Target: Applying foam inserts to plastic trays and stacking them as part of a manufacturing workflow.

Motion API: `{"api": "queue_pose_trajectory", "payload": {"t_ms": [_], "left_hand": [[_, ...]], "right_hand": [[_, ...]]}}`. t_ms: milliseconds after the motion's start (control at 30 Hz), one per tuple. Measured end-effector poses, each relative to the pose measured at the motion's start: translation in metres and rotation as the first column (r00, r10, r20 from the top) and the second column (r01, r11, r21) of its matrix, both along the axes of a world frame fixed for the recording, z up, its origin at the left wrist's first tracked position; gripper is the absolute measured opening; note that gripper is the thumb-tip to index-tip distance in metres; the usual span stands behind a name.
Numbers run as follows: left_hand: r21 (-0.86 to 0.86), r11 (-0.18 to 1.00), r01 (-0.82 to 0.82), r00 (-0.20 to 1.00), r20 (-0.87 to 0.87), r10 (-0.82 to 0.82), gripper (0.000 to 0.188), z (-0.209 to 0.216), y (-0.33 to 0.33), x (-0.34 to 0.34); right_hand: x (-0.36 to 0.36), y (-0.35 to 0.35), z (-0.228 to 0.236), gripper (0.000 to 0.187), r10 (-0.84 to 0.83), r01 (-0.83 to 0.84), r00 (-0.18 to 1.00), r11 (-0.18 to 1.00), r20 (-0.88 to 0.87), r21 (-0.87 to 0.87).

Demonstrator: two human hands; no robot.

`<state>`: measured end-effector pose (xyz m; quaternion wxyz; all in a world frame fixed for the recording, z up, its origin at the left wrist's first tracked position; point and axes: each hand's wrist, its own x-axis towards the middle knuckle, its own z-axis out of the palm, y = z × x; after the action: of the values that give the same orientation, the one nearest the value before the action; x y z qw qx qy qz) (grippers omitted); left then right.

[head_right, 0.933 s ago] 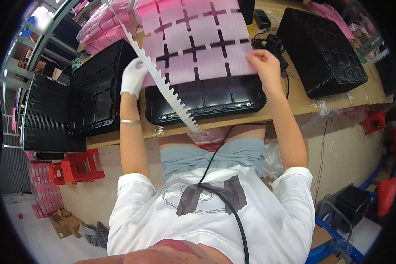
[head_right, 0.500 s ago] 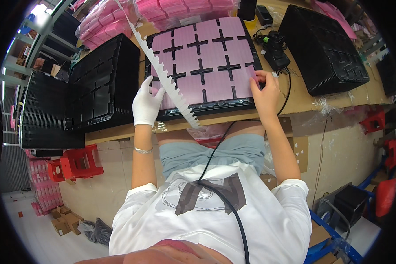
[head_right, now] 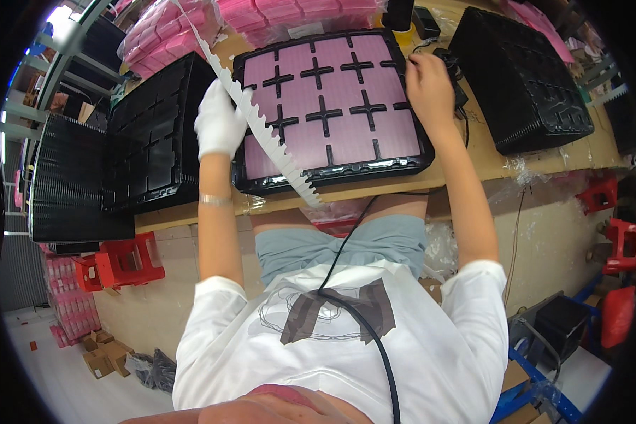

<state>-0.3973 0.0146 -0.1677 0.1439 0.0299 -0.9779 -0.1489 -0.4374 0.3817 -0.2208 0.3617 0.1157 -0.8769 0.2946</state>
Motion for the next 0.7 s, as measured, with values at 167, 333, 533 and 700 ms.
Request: {"api": "queue_pose_trajectory", "payload": {"t_ms": [167,333,533,700], "left_hand": [[-0.259,0.926,0.276,0.943,-0.114,-0.313,0.061,-0.070,0.021,-0.100],[-0.282,0.939,0.196,0.979,-0.002,-0.205,0.061,-0.078,0.012,-0.108],[-0.276,0.938,0.210,0.965,-0.095,-0.245,0.059,-0.075,0.005,-0.110],[-0.447,0.891,0.074,0.981,-0.126,-0.145,0.059,-0.046,0.018,-0.101]], "right_hand": [[-0.083,-0.017,-0.041,0.049,0.119,-0.257,0.927,0.893,0.355,0.370],[-0.093,-0.028,-0.045,0.052,-0.176,-0.014,0.953,0.790,0.248,0.613],[-0.096,-0.031,-0.047,0.055,-0.194,0.045,0.966,0.775,0.170,0.631],[-0.090,-0.015,-0.038,0.049,-0.237,0.135,0.962,0.847,0.137,0.515]]}}
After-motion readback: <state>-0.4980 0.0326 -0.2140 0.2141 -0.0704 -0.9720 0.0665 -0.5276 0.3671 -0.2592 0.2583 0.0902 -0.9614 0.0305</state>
